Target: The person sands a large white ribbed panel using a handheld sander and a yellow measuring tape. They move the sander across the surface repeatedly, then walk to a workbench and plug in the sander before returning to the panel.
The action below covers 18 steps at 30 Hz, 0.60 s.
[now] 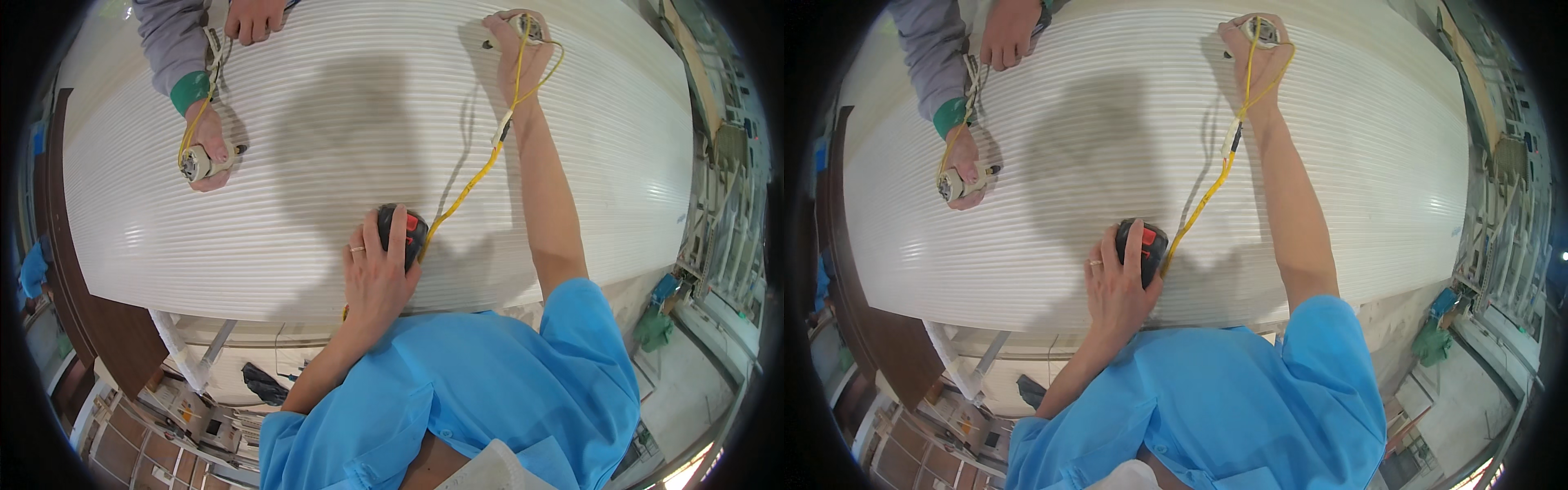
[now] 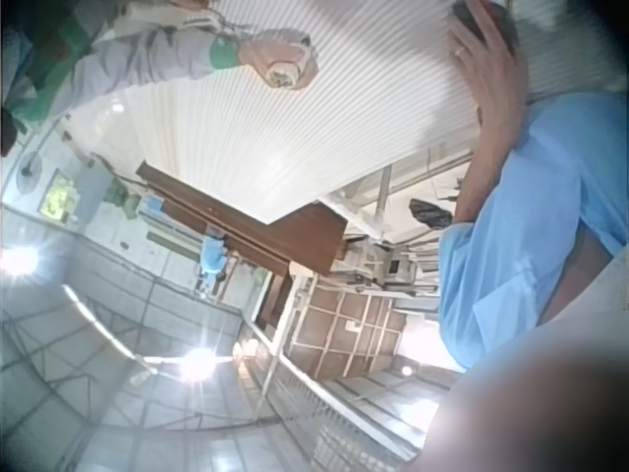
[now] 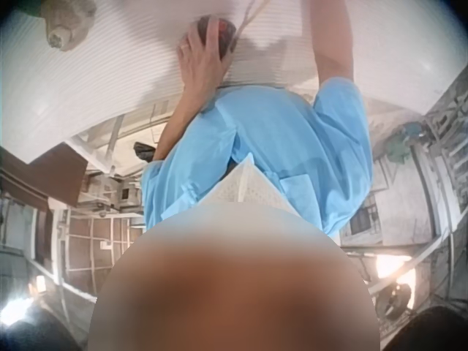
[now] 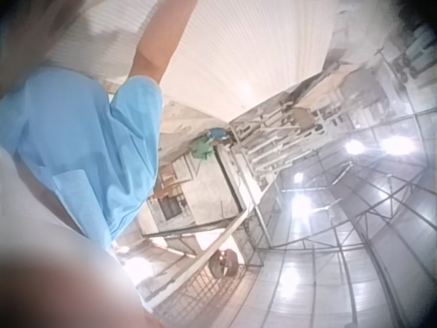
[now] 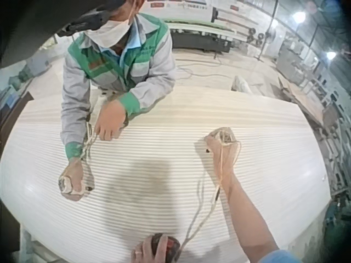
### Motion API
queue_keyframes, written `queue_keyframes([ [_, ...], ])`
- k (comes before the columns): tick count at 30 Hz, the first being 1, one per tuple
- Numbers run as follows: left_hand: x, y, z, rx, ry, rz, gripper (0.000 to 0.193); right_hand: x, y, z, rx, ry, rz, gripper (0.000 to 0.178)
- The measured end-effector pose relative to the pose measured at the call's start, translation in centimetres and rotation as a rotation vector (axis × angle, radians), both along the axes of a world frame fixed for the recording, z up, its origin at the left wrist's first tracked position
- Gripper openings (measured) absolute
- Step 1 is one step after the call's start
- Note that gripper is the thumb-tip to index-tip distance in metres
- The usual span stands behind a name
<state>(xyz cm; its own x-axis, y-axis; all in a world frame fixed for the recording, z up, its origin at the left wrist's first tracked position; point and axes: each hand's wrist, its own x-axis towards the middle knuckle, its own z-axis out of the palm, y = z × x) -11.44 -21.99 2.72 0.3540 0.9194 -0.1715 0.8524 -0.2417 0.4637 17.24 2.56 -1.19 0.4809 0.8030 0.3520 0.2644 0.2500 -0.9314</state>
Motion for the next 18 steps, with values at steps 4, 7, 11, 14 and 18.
queue_keyframes([
  [4, 0.3, 0.1, -0.1, -0.003, -0.013, 0.014, 0.089, -0.3, -0.2, 0.8, 0.003, -0.012, -0.048, 0.013],
  [7, 0.3, 0.3, -0.1, 0.000, -0.015, 0.025, 0.089, -1.3, 0.3, 0.6, -0.184, -0.006, -0.103, 0.015],
  [11, 0.1, 0.9, 0.0, 0.012, -0.006, 0.017, 0.088, -1.3, 0.9, 0.8, -0.057, 0.085, -0.007, 0.019],
  [14, 0.3, 1.0, 0.0, 0.028, -0.005, 0.015, 0.089, -0.5, 1.3, 0.8, -0.045, 0.083, -0.035, 0.017],
  [18, 0.5, 0.9, 0.0, 0.040, -0.011, 0.028, 0.090, -0.2, 2.1, 0.1, -0.031, -0.002, -0.082, 0.014],
])
